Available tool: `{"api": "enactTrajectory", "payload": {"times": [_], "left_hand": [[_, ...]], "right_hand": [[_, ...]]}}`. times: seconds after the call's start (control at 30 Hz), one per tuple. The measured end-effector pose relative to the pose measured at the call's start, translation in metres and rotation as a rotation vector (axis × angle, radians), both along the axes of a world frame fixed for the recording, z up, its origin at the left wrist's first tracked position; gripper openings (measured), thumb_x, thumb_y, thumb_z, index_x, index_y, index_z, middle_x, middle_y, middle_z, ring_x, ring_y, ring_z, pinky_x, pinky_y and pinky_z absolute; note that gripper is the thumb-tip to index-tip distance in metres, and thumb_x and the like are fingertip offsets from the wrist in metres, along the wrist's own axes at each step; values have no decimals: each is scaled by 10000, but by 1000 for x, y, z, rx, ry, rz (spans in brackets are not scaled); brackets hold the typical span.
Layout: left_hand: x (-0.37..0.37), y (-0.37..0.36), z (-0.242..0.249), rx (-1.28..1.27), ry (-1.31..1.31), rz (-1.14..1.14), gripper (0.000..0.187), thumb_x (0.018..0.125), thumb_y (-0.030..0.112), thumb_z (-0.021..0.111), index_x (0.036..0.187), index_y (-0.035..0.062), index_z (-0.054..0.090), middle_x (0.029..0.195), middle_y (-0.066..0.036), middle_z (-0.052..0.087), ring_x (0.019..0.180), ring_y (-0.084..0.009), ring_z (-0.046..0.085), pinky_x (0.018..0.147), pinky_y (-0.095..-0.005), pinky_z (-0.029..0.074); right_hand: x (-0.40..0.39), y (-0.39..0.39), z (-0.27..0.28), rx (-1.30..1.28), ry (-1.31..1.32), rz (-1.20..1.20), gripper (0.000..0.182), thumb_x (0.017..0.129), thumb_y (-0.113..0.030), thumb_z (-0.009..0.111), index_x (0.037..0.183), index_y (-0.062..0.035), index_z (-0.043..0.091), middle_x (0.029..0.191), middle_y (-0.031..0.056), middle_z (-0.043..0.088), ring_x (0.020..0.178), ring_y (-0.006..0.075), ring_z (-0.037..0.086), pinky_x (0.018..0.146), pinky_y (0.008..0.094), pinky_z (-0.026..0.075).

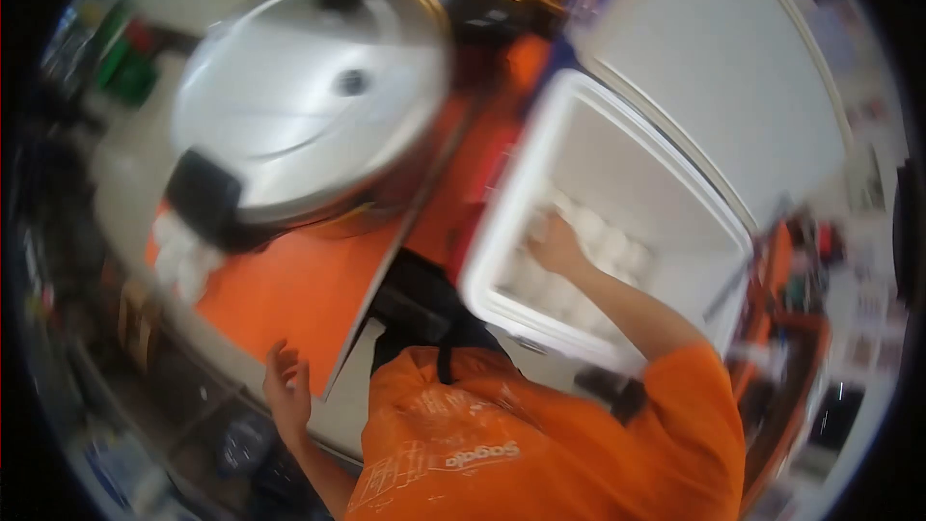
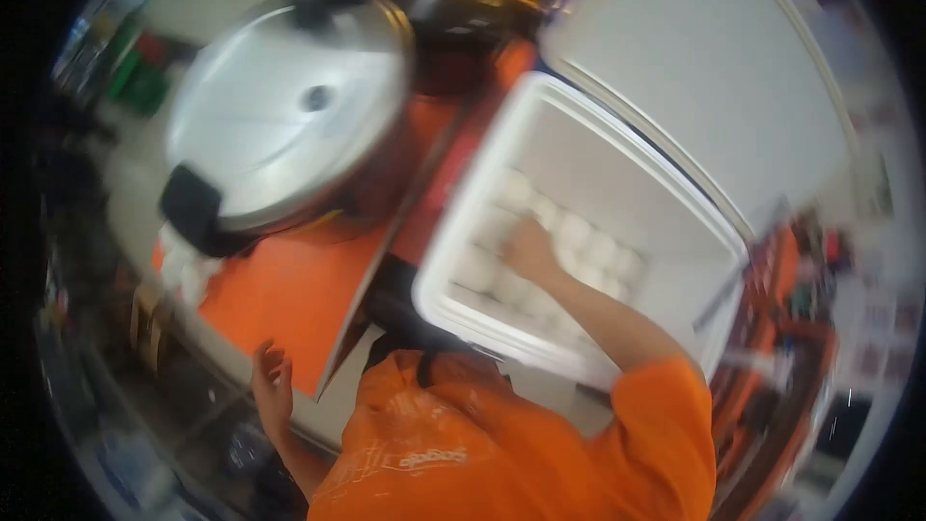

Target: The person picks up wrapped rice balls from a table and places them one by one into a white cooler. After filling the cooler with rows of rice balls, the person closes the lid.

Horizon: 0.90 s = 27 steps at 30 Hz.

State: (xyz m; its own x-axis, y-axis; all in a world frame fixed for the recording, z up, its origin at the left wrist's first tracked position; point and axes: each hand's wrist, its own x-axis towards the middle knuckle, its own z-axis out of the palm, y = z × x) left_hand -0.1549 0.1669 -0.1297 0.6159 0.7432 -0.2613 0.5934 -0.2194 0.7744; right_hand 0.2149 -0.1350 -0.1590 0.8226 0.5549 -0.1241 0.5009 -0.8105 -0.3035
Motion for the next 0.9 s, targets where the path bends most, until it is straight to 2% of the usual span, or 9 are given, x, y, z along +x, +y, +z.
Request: {"api": "enactTrajectory", "payload": {"times": [0.2,0.33,0.43,0.5,0.57,0.73,0.77,0.83,0.9], "left_hand": [[7,113,-83,391,91,328,745,784,257,762,1367,-21,391,1395,-231,431,1297,-364,424,1031,-487,404],[26,224,-100,700,222,677,772,726,245,781,1363,30,401,1309,-210,444,1232,-407,418,995,-489,421],[24,272,-116,477,228,370,728,696,221,791,1325,102,445,1257,-183,467,1147,-410,450,931,-495,442],[21,277,-149,764,484,466,668,662,203,799,1247,141,483,1217,-174,496,1086,-398,471,854,-494,464],[6,268,-162,721,370,456,641,659,202,800,1213,119,487,1185,-178,522,1070,-401,480,837,-497,467],[4,145,-66,72,-70,313,563,706,213,803,1102,54,437,943,-175,657,832,-315,668,695,-427,534],[7,113,-40,-382,-236,291,563,765,276,782,1136,46,427,921,-174,636,830,-309,658,721,-400,524],[17,61,-19,-356,-133,150,425,883,256,674,1165,55,427,991,-149,587,927,-238,605,800,-375,502],[14,57,-3,-594,-228,-72,388,975,304,533,1241,31,456,1051,-139,605,978,-241,601,836,-371,488]], "right_hand": [[29,-20,-33,357,881,15,365,841,-112,688,1165,3,567,1077,96,617,935,162,574,781,326,521],[73,-56,32,-65,440,127,277,889,-108,583,1116,50,596,949,145,664,802,204,634,693,344,521],[12,0,155,190,-6,-81,333,918,-214,610,1137,37,602,1084,181,634,918,245,625,786,340,512],[-47,40,197,442,-160,-242,324,908,-193,624,1114,55,601,1069,180,640,909,244,630,796,343,510],[-114,72,205,373,-467,84,169,958,-126,519,966,22,602,822,89,600,776,212,581,737,341,493],[-207,223,73,646,926,19,753,805,-142,761,1409,-14,330,1304,218,490,1105,282,573,914,376,497],[-212,233,41,508,1026,109,903,802,-159,774,1475,-40,184,1387,225,393,1204,282,503,963,383,466],[-233,243,18,661,1318,102,939,797,-180,785,1481,-31,159,1366,214,414,1198,268,506,985,375,448],[-233,244,29,658,1061,197,805,799,-150,773,1427,-8,291,1265,150,507,1146,210,536,968,335,455]]}}
